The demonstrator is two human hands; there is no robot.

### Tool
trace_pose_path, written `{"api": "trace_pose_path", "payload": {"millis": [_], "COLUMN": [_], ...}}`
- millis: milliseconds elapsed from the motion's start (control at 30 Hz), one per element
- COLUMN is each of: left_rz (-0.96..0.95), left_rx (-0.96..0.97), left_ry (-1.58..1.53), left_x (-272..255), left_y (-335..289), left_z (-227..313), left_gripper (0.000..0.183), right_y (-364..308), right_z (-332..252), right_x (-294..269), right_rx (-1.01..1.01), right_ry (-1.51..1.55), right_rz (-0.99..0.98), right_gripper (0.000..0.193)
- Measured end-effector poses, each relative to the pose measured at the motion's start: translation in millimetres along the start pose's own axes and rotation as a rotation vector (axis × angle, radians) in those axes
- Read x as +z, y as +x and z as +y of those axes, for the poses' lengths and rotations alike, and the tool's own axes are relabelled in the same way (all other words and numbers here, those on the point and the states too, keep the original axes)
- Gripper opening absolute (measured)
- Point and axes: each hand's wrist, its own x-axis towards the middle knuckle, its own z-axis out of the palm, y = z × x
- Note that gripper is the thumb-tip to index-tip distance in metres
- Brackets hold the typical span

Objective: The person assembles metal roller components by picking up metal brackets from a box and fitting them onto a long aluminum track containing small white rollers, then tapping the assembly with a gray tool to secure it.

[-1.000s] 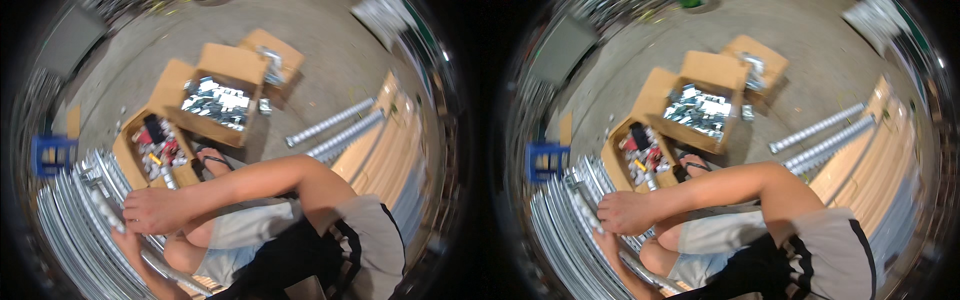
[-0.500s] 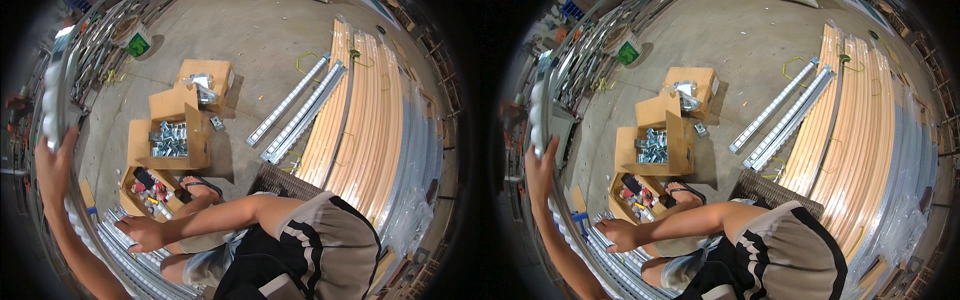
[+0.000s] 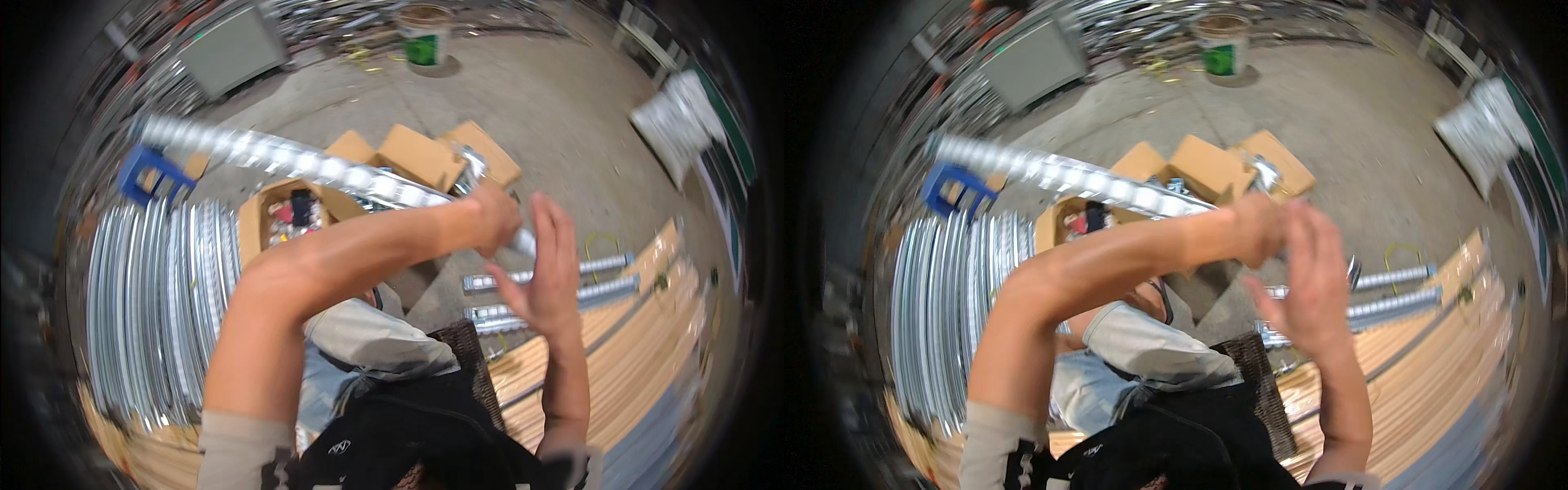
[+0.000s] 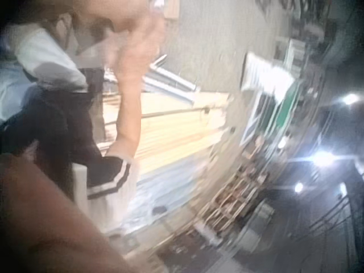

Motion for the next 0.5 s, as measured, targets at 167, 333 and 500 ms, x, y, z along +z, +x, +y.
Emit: {"api": "trace_pose_path", "payload": {"millis": [167, 333, 500], "left_rz": [-0.139, -0.222, -0.120], "left_rx": [0.171, 0.204, 0.177], "left_ry": [0.103, 0.124, 0.151], "left_x": [61, 96, 110], "left_y": [17, 21, 49], "left_z": [30, 38, 34], "left_gripper": [0.032, 0.032, 0.030], "right_y": [-57, -115, -136], "right_z": [86, 57, 68], "right_x": [63, 129, 159], "right_rx": [0.537, 0.946, 1.018], "right_ry": [0.299, 0.835, 0.647], "right_rz": [-0.771, -0.494, -0.224], "right_gripper": [0.111, 0.073, 0.049]}}
